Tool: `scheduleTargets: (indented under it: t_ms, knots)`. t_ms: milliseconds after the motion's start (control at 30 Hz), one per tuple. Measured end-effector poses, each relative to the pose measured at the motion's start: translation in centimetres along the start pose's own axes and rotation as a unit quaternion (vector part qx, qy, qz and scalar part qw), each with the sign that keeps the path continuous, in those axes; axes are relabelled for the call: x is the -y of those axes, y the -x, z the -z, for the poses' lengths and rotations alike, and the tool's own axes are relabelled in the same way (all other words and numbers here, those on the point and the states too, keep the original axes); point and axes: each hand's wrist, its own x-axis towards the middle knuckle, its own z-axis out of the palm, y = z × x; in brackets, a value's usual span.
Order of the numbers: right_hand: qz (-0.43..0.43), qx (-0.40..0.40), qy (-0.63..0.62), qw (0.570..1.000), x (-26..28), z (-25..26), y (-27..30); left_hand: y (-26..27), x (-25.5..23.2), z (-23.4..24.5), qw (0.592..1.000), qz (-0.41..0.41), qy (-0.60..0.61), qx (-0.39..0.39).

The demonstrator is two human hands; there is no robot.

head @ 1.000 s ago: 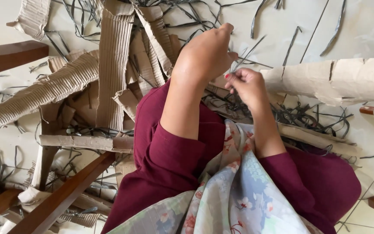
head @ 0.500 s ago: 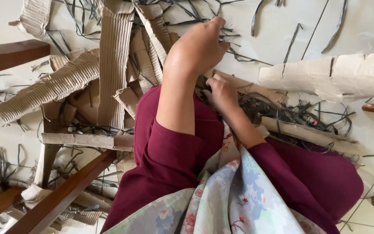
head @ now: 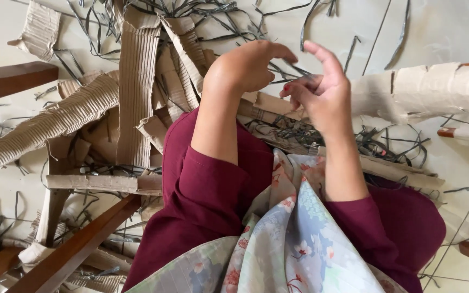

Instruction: Wrapping the legs of a wooden stool with corrugated cardboard and securing them with wire ties for protection.

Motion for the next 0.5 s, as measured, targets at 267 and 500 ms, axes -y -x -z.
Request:
scheduleTargets:
  t_ms: [267, 500]
  knots:
    - [0.101, -0.065, 0.122, 0.985, 4.5, 4.8, 4.1, -1.6, 0.9, -1.5, 0.989, 0.003, -0.059, -0.134]
    - [-0.056, -0.207, 0.144, 0.966, 3.7, 12.4, 14.4, -1.1, -5.5, -4.4, 0.981, -0.184, -0.01, -0.054]
